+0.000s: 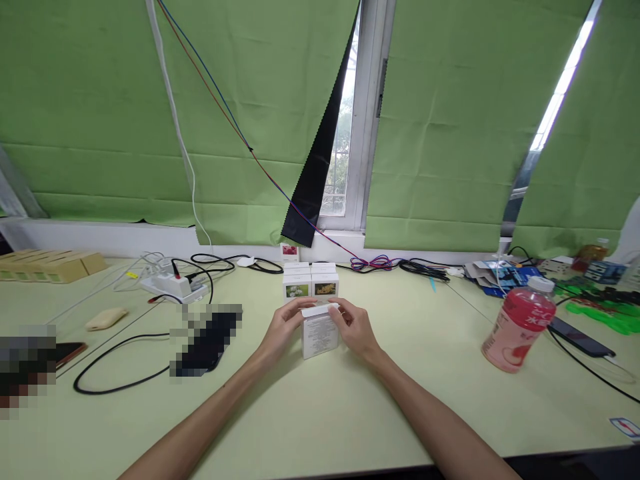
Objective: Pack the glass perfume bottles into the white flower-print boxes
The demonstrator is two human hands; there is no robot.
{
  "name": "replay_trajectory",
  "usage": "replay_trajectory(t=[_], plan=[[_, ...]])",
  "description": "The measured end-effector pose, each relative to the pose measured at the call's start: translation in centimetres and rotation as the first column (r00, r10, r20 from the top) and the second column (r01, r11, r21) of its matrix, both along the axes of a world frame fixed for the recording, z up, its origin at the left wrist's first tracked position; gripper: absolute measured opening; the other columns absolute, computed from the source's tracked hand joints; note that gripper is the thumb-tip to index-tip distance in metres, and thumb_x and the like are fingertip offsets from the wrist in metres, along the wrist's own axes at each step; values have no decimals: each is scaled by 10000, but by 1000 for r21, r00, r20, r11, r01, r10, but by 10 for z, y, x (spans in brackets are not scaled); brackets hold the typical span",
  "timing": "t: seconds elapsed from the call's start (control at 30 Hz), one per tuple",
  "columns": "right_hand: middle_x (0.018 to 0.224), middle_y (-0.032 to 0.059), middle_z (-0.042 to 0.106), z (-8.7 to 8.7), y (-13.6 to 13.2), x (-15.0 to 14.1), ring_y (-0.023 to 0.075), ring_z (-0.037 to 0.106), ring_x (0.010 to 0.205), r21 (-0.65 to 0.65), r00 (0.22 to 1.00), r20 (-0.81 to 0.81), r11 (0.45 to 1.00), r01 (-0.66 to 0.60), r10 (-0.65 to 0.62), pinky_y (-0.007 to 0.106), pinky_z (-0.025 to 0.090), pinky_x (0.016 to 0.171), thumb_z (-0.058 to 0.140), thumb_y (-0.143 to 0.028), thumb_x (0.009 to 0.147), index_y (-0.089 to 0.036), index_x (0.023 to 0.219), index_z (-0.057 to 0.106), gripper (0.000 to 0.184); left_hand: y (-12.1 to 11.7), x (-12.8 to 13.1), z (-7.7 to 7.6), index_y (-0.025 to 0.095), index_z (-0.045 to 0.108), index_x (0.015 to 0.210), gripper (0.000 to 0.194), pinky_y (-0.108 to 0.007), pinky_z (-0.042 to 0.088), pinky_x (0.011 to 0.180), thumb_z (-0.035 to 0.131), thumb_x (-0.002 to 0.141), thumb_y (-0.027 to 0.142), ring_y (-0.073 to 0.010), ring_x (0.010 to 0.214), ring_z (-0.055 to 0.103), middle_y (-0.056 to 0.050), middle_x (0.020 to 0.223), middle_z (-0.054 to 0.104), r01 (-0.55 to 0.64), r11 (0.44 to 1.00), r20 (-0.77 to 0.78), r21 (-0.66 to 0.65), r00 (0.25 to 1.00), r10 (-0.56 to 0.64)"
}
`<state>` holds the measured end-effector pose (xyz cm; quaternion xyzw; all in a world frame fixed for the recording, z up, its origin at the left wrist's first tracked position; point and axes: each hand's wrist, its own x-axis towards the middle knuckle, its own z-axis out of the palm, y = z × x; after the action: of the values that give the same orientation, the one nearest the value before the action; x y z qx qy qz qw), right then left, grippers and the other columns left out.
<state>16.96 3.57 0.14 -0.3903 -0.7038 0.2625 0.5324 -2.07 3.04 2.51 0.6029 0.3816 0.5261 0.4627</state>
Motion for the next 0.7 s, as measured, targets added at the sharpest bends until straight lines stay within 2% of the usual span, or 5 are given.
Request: replay_trajectory(t=[0.17,0.27,0.37,0.53,0.7], plan=[[687,-3,572,2,-1,-1,98,425,519,25,999,11,999,32,-33,223,354,501,498,-519,937,-159,1106,695,443,-2,1,4,196,749,997,296,-311,473,806,697,719,284,-266,1005,631,-93,1051,720,21,998,119,-59,993,-14],[669,-9,573,4,-2,-1,95,402,506,41,998,16,997,64,-65,225,341,498,499,-510,935,-156,1085,701,434,-4,1,9,182,768,927,247,-308,472,819,654,726,270,-258,991,626,-92,1044,722,19,1000,154,-17,988,-16],[651,-16,572,6,-3,-2,92,378,493,59,994,20,993,104,-106,228,334,501,507,-502,931,-155,1080,704,426,-5,0,10,178,778,954,268,-319,475,859,613,793,314,-270,1044,617,-105,1112,713,23,999,155,49,987,-31],[649,-17,582,7,-5,-4,87,364,480,75,989,18,986,146,-148,232,335,504,530,-499,919,-151,1074,710,422,-4,1,5,189,768,1032,352,-318,489,870,590,891,459,-268,1086,610,-101,1201,683,-31,988,14,153,999,30],[659,-9,592,6,-6,-3,92,381,489,79,991,15,988,135,-137,236,345,507,533,-498,919,-149,1064,712,418,-6,2,5,190,764,1046,370,-313,498,870,596,900,486,-259,1089,608,-99,1177,692,-25,970,-127,241,990,57]])
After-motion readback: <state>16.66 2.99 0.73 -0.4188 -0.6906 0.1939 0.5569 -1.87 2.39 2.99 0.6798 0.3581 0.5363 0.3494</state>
